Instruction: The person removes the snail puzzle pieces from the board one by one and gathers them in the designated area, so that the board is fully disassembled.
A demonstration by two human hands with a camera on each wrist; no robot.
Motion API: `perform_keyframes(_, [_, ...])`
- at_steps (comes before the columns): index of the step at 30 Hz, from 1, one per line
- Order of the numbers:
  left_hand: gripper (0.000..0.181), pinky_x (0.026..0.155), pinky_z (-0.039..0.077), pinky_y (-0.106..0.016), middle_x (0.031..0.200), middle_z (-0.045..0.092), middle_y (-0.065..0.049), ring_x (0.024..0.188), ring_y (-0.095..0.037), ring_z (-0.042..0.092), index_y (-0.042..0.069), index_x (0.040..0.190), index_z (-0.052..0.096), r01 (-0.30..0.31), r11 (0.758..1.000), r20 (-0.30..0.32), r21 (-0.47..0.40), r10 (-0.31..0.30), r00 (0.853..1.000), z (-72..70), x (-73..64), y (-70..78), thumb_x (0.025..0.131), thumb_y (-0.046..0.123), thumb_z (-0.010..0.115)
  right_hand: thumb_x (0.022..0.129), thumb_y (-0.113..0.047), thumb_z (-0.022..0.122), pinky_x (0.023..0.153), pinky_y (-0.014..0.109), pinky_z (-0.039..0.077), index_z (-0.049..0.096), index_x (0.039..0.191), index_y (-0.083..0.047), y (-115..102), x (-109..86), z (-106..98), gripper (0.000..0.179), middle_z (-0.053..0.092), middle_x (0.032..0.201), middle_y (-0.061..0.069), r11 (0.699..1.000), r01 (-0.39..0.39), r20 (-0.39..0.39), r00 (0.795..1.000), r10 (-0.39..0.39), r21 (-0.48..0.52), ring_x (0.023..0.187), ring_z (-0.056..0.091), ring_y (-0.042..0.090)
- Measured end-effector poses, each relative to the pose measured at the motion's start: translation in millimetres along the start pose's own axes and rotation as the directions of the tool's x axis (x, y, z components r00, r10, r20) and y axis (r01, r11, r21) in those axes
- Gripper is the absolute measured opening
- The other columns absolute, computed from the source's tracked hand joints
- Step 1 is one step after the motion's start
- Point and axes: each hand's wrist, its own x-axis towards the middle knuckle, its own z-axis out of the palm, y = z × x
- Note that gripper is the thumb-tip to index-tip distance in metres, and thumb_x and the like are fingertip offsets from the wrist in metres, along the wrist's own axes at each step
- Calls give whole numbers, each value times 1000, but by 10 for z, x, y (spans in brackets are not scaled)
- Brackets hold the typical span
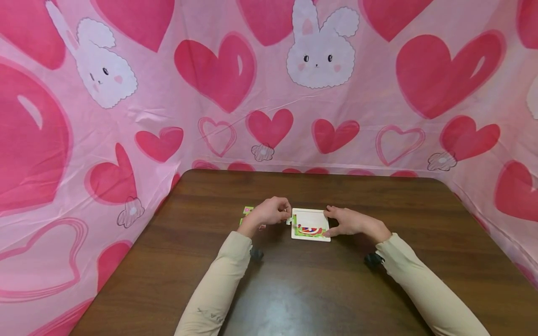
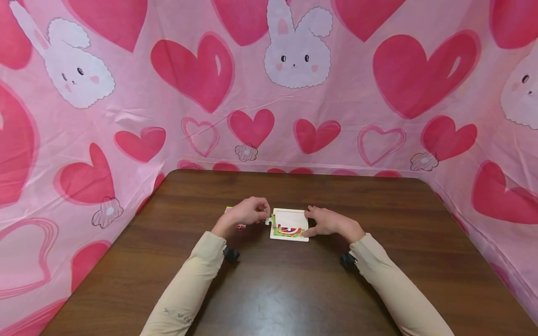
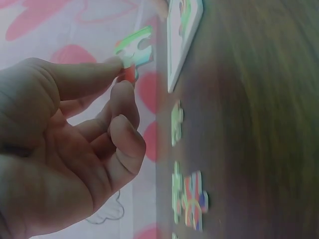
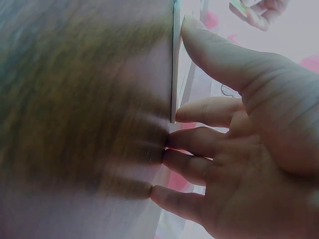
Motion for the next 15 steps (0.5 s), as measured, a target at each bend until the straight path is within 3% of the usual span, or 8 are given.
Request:
perform_keyframes(6, [5, 58, 45, -24, 73, 61, 0, 62, -11, 54, 11, 87, 65, 2, 1000, -2, 6, -2, 1000, -42, -57, -101, 91, 9, 64, 86, -47, 71, 113, 60, 28, 43, 146, 0, -8, -3, -16, 81, 28, 156, 29, 1000, -17, 0, 1000, 17, -1, 143, 30, 47])
perform_keyframes(15, [4, 50, 44, -26, 75, 64, -7, 59, -14, 52, 9, 88, 64, 60, 997, 30, -45, -59, 998, -59, -109, -219, 92, 9, 64, 86, -49, 71, 113, 61, 28, 42, 147, -2, -14, -11, 1, 82, 27, 157, 28, 1000, -19, 3, 1000, 19, 13, 143, 29, 47])
